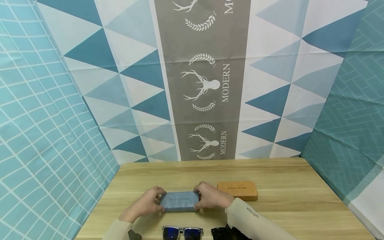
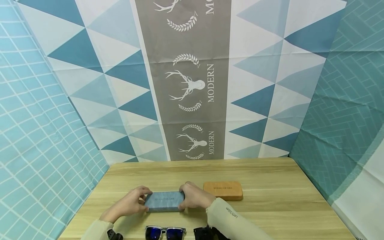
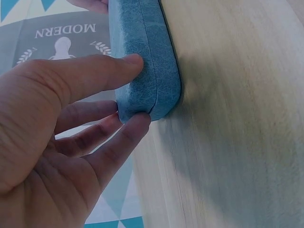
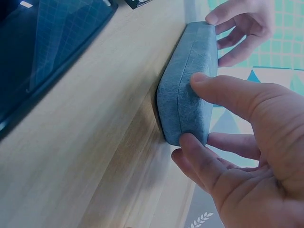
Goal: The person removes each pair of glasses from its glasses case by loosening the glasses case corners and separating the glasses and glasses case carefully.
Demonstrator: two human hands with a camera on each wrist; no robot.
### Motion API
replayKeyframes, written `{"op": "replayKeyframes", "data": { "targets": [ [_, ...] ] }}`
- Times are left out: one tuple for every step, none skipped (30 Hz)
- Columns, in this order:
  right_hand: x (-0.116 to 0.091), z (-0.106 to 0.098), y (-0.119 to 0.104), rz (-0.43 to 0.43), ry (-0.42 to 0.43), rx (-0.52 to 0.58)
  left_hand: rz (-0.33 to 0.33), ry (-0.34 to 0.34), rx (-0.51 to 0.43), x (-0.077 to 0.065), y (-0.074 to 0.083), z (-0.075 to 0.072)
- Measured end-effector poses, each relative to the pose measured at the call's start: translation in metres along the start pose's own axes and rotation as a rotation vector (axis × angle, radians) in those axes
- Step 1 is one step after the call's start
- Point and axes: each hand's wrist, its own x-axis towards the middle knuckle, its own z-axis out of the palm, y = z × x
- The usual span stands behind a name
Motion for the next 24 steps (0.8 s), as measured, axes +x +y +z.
{"op": "replayKeyframes", "data": {
  "targets": [
    [0.0004,0.0001,-0.0001,0.003,0.000,0.004,-0.001,0.000,0.000,0.0004,-0.0003,-0.0001],
    [0.0006,-0.0003,-0.0003,0.001,0.002,0.004,-0.003,-0.001,0.001,0.0007,-0.0002,-0.0004],
    [0.0011,-0.0005,-0.0003,0.003,0.000,0.005,-0.004,-0.001,-0.002,0.0011,-0.0002,-0.0008],
    [0.0016,-0.0004,-0.0001,0.005,-0.001,0.006,-0.006,-0.002,-0.002,0.0015,-0.0001,-0.0011],
    [0.0020,-0.0006,-0.0001,0.006,-0.001,0.006,-0.007,-0.003,0.000,0.0018,-0.0001,-0.0013],
    [0.0025,-0.0003,0.0002,0.009,-0.001,0.007,-0.010,-0.003,0.001,0.0022,-0.0002,-0.0014],
    [0.0028,-0.0003,0.0003,0.010,-0.002,0.007,-0.010,0.000,0.000,0.0025,-0.0002,-0.0018],
    [0.0034,0.0002,0.0006,0.012,-0.002,0.009,-0.012,0.001,0.002,0.0027,0.0001,-0.0021],
    [0.0038,0.0006,0.0007,0.016,-0.001,0.009,-0.012,0.004,0.005,0.0029,-0.0001,-0.0021],
    [0.0042,0.0010,0.0008,0.015,0.003,0.007,-0.013,0.007,0.007,0.0031,-0.0001,-0.0022],
    [0.0044,0.0012,0.0008,0.014,0.007,0.007,-0.015,0.011,0.008,0.0032,-0.0002,-0.0020],
    [0.0048,0.0015,0.0007,0.013,0.012,0.005,-0.016,0.015,0.009,0.0032,-0.0002,-0.0021],
    [0.0053,0.0016,0.0007,0.009,0.017,0.000,-0.018,0.022,0.007,0.0031,-0.0002,-0.0021],
    [0.0056,0.0019,0.0007,0.007,0.022,-0.002,-0.022,0.022,0.008,0.0030,-0.0004,-0.0019],
    [0.0058,0.0019,0.0006,0.005,0.025,-0.004,-0.022,0.024,0.009,0.0030,-0.0008,-0.0018],
    [0.0061,0.0020,0.0005,0.005,0.026,0.000,-0.025,0.027,0.008,0.0031,-0.0011,-0.0018],
    [0.0063,0.0019,0.0004,0.006,0.026,0.004,-0.027,0.030,0.007,0.0032,-0.0015,-0.0018],
    [0.0065,0.0021,0.0004,0.008,0.027,0.006,-0.030,0.033,0.006,0.0033,-0.0016,-0.0020],
    [0.0066,0.0020,0.0003,0.012,0.026,0.011,-0.035,0.036,0.006,0.0036,-0.0021,-0.0019],
    [0.0066,0.0019,0.0001,0.018,0.024,0.018,-0.038,0.034,0.008,0.0040,-0.0027,-0.0018],
    [0.0069,0.0017,-0.0001,0.021,0.023,0.024,-0.041,0.036,0.010,0.0044,-0.0033,-0.0016],
    [0.0072,0.0018,-0.0001,0.024,0.023,0.027,-0.046,0.037,0.011,0.0047,-0.0036,-0.0015],
    [0.0075,0.0017,-0.0001,0.025,0.023,0.027,-0.051,0.040,0.014,0.0050,-0.0038,-0.0015],
    [0.0079,0.0018,0.0000,0.026,0.025,0.028,-0.054,0.040,0.017,0.0053,-0.0043,-0.0013]
  ]
}}
